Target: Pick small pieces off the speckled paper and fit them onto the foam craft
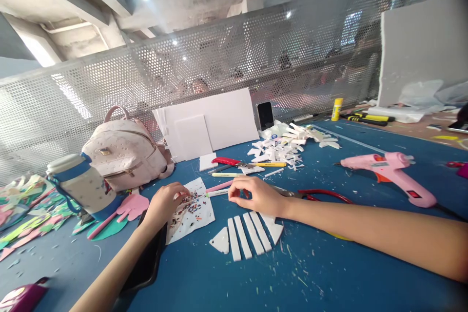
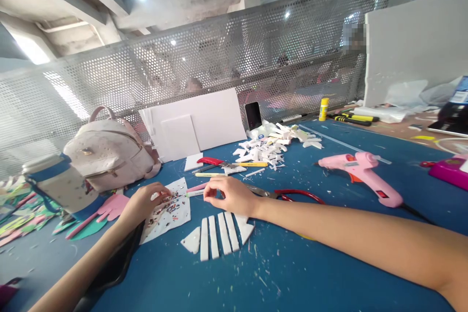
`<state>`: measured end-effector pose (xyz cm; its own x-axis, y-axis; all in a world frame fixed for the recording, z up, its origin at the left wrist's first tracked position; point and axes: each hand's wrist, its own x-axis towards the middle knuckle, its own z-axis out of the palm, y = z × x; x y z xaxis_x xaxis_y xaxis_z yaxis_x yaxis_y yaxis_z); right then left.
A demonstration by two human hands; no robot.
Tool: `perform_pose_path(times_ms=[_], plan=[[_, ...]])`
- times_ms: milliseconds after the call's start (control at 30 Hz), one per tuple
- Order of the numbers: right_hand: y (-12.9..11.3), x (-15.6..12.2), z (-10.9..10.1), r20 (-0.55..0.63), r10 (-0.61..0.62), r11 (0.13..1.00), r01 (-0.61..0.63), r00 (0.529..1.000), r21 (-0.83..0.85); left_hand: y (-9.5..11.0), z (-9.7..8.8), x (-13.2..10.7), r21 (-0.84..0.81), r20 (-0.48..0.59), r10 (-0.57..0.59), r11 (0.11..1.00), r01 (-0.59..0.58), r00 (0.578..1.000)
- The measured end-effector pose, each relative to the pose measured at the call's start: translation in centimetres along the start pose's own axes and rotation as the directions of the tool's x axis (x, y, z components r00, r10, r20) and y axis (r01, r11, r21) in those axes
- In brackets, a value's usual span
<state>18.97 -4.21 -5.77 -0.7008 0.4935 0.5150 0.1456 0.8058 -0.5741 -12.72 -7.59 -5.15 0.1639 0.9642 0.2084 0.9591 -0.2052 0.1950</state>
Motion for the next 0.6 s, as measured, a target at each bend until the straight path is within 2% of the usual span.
perform_pose_path(times_ms=[600], plan=[[-0.14, 0.03, -0.06, -0.005, -0.001, 1.000, 0.001, 1.000, 0.010, 0.70, 0.36, -0.21, 0.025, -0.034, -0.007, 1.000, 0.008, 0.999]])
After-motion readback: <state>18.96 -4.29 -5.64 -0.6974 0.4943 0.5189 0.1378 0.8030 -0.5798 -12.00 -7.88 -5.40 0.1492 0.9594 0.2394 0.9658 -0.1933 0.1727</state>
